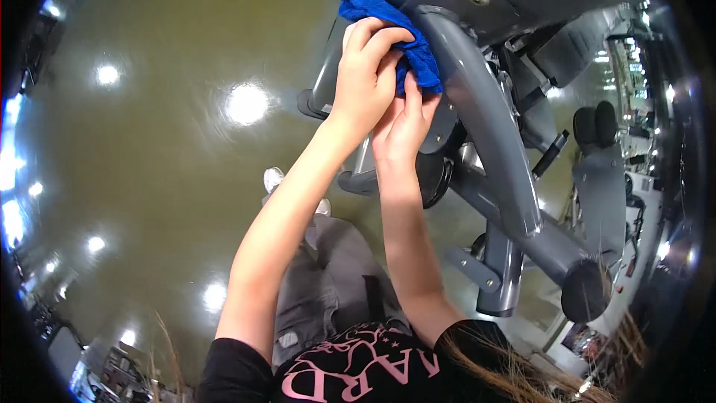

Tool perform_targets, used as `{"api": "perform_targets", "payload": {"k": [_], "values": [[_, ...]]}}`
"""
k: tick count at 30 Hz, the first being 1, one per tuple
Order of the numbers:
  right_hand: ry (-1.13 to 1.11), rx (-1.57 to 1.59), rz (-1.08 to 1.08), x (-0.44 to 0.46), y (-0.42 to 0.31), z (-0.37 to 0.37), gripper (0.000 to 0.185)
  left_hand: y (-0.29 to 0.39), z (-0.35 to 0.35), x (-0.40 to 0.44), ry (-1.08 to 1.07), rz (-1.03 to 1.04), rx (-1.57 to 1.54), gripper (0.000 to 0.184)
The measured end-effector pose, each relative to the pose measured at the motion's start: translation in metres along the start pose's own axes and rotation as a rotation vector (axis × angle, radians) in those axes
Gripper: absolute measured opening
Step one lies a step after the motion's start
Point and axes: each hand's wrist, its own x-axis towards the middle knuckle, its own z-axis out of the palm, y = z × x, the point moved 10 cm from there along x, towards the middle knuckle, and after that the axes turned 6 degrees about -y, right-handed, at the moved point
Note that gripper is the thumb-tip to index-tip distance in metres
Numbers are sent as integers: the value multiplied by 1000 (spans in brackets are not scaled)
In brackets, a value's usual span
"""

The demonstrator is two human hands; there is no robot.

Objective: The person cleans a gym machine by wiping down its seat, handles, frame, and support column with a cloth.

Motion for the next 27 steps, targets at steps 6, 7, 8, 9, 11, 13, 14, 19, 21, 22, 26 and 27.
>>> {"api": "perform_targets", "payload": {"k": [6,7,8,9,11,13,14,19,21,22,26,27], "values": [[0,272,171,-23,-12,-6,36,70,34,10,-303,244,123,26],[12,325,202,-26,-14,-9,35,80,42,8,-349,288,121,27],[27,336,196,-33,-23,-13,34,89,52,6,-423,314,122,29],[30,363,217,-39,-29,-19,33,96,61,4,-476,330,109,29],[32,468,269,-49,-33,-35,31,111,79,-3,-585,345,85,29],[145,453,305,-65,-54,-52,30,126,99,-14,-680,371,48,30],[82,460,274,-68,-60,-62,30,133,111,-21,-733,383,33,31],[269,306,322,-110,-114,-87,40,168,146,-70,-782,378,-67,32],[58,196,263,-121,-134,-101,39,180,156,-88,-771,380,-139,30],[107,-78,286,-130,-139,-124,39,185,160,-95,-764,386,-154,30],[-98,-302,233,-137,-153,-129,38,195,164,-103,-757,379,-80,32],[-90,-63,233,-136,-150,-123,38,196,163,-103,-760,379,-70,32]]}}
